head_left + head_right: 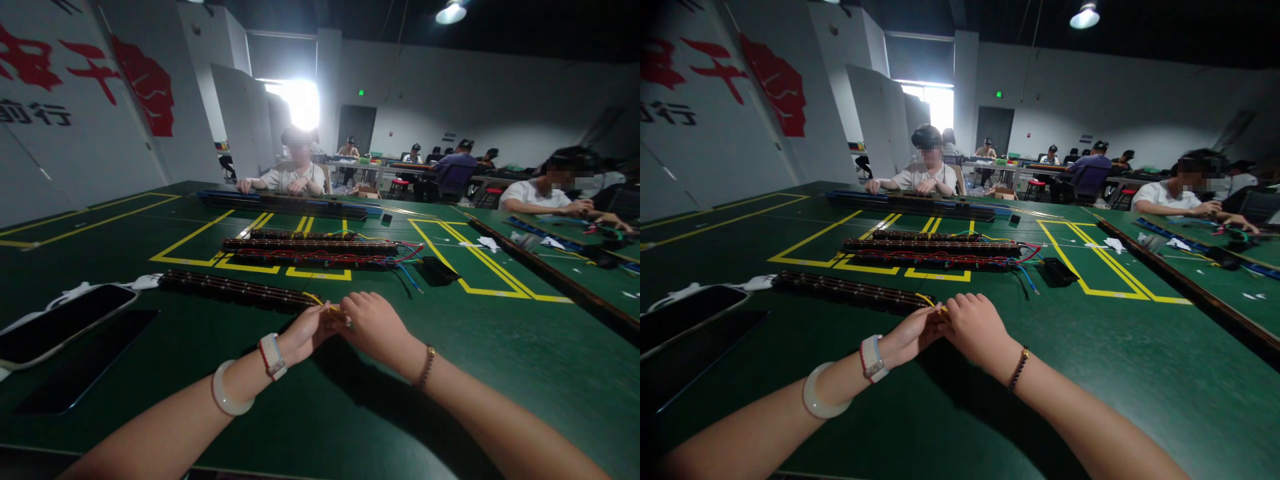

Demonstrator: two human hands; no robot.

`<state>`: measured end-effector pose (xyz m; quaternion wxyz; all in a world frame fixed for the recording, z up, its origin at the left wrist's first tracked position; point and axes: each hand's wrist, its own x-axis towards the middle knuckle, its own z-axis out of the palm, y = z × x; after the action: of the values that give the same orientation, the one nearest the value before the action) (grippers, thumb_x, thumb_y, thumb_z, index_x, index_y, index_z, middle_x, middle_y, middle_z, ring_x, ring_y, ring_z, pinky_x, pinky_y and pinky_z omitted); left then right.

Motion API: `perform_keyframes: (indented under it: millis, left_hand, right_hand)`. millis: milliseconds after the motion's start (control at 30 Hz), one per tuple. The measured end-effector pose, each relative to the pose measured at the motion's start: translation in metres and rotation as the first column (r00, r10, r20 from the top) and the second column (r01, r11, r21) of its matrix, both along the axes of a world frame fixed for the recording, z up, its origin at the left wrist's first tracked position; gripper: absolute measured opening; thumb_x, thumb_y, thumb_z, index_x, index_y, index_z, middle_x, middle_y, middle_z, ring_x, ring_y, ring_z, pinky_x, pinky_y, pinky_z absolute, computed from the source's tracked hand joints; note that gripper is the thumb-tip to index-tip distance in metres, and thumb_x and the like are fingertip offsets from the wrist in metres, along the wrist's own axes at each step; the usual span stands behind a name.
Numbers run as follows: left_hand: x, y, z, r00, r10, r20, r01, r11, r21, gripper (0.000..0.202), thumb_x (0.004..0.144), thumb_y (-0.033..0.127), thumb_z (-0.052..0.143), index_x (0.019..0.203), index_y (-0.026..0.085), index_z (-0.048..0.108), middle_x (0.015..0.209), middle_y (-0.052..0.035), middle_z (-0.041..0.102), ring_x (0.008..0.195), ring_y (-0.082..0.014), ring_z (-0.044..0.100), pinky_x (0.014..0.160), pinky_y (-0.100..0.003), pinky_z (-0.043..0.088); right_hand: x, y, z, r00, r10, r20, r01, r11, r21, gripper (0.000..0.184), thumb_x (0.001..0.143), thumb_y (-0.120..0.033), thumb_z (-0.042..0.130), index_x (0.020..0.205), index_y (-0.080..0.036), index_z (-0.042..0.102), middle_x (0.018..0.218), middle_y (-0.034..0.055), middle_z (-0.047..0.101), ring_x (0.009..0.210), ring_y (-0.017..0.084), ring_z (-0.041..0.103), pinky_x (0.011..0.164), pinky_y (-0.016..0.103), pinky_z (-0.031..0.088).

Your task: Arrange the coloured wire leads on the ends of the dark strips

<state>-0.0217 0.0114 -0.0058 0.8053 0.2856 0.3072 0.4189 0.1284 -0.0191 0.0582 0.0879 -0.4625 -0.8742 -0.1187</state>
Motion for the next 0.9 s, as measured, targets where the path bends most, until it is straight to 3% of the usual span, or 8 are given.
perform_keyframes:
  millis: [167,300,433,567,633,733,800,900]
  left_hand:
    - [-0.001,0.0,-0.002,0.999,-0.033,-0.002,0.033,0.999,0.012,0.021,0.09,0.026,0.048,0.091,0.011,0.062,0.091,-0.0095,0.068,0.083,-0.0149,0.063,0.083,-0.029,0.048]
    - [-0.001,0.0,-0.002,0.999,-0.033,0.004,0.033,0.999,0.007,0.021,0.09,0.026,0.047,0.089,0.011,0.062,0.091,-0.0093,0.068,0.083,-0.0147,0.063,0.087,-0.031,0.046]
    - [-0.001,0.0,0.0,0.997,-0.081,0.017,0.081,0.997,-0.017,0.03,0.09,0.035,0.047,0.086,0.01,0.063,0.088,-0.0095,0.069,0.084,-0.0152,0.064,0.091,-0.031,0.044]
    - [-0.001,0.0,0.001,0.994,-0.102,0.029,0.103,0.994,-0.038,0.038,0.088,0.044,0.048,0.083,0.01,0.063,0.085,-0.0108,0.069,0.087,-0.018,0.065,0.094,-0.034,0.043]
    - [-0.001,0.0,0.001,0.996,-0.087,0.019,0.087,0.996,-0.026,0.034,0.088,0.041,0.049,0.083,0.01,0.062,0.084,-0.011,0.069,0.086,-0.019,0.065,0.092,-0.036,0.045]
    - [-0.001,-0.001,0.001,0.999,-0.054,-0.006,0.054,0.998,0.007,0.023,0.088,0.032,0.051,0.084,0.011,0.059,0.082,-0.0104,0.068,0.083,-0.0195,0.066,0.088,-0.037,0.047]
    - [0.0,-0.002,0.002,0.999,-0.037,-0.021,0.037,0.999,0.018,0.018,0.089,0.028,0.05,0.083,0.011,0.057,0.079,-0.0093,0.067,0.081,-0.0197,0.066,0.084,-0.036,0.049]
    - [0.0,-0.003,0.002,0.999,-0.023,-0.038,0.024,0.999,0.026,0.014,0.088,0.024,0.05,0.083,0.012,0.055,0.076,-0.0072,0.064,0.079,-0.0192,0.066,0.08,-0.034,0.05]
  right_hand:
    - [0.003,0.003,-0.009,0.993,-0.011,0.121,0.03,0.988,-0.151,0.015,0.087,-0.02,0.051,0.089,-0.015,0.065,0.081,0.0103,0.068,0.071,0.019,0.062,0.063,0.028,0.04]
    - [0.002,0.004,-0.014,0.987,-0.032,0.156,0.063,0.978,-0.2,0.021,0.089,-0.02,0.045,0.085,-0.015,0.065,0.077,0.0114,0.069,0.065,0.02,0.064,0.056,0.027,0.04]
    - [0.005,0.003,-0.006,0.988,-0.085,0.133,0.11,0.974,-0.197,0.019,0.089,-0.022,0.045,0.086,-0.015,0.062,0.074,0.0101,0.068,0.061,0.019,0.064,0.052,0.026,0.039]
    - [0.015,0.012,0.002,0.986,-0.136,0.094,0.144,0.986,-0.085,0.018,0.09,-0.02,0.044,0.086,-0.014,0.06,0.072,0.0087,0.066,0.06,0.017,0.062,0.054,0.025,0.037]
    - [0.021,0.021,0.002,0.992,-0.106,0.071,0.108,0.994,-0.021,0.017,0.09,-0.016,0.043,0.088,-0.013,0.06,0.075,0.0085,0.065,0.066,0.017,0.061,0.058,0.026,0.039]
    - [0.031,0.035,-0.005,0.997,0.01,0.083,-0.012,1.0,0.027,0.025,0.088,-0.012,0.048,0.109,-0.016,0.06,0.082,0.0072,0.064,0.076,0.018,0.059,0.066,0.027,0.04]
    - [0.036,0.044,-0.013,0.992,0.051,0.116,-0.054,0.998,0.017,0.035,0.086,-0.012,0.051,0.12,-0.02,0.056,0.083,0.0061,0.063,0.078,0.018,0.058,0.069,0.028,0.039]
    - [0.038,0.052,-0.028,0.985,0.08,0.152,-0.074,0.996,-0.043,0.036,0.087,-0.016,0.053,0.122,-0.023,0.057,0.082,0.0063,0.062,0.078,0.018,0.057,0.07,0.028,0.038]
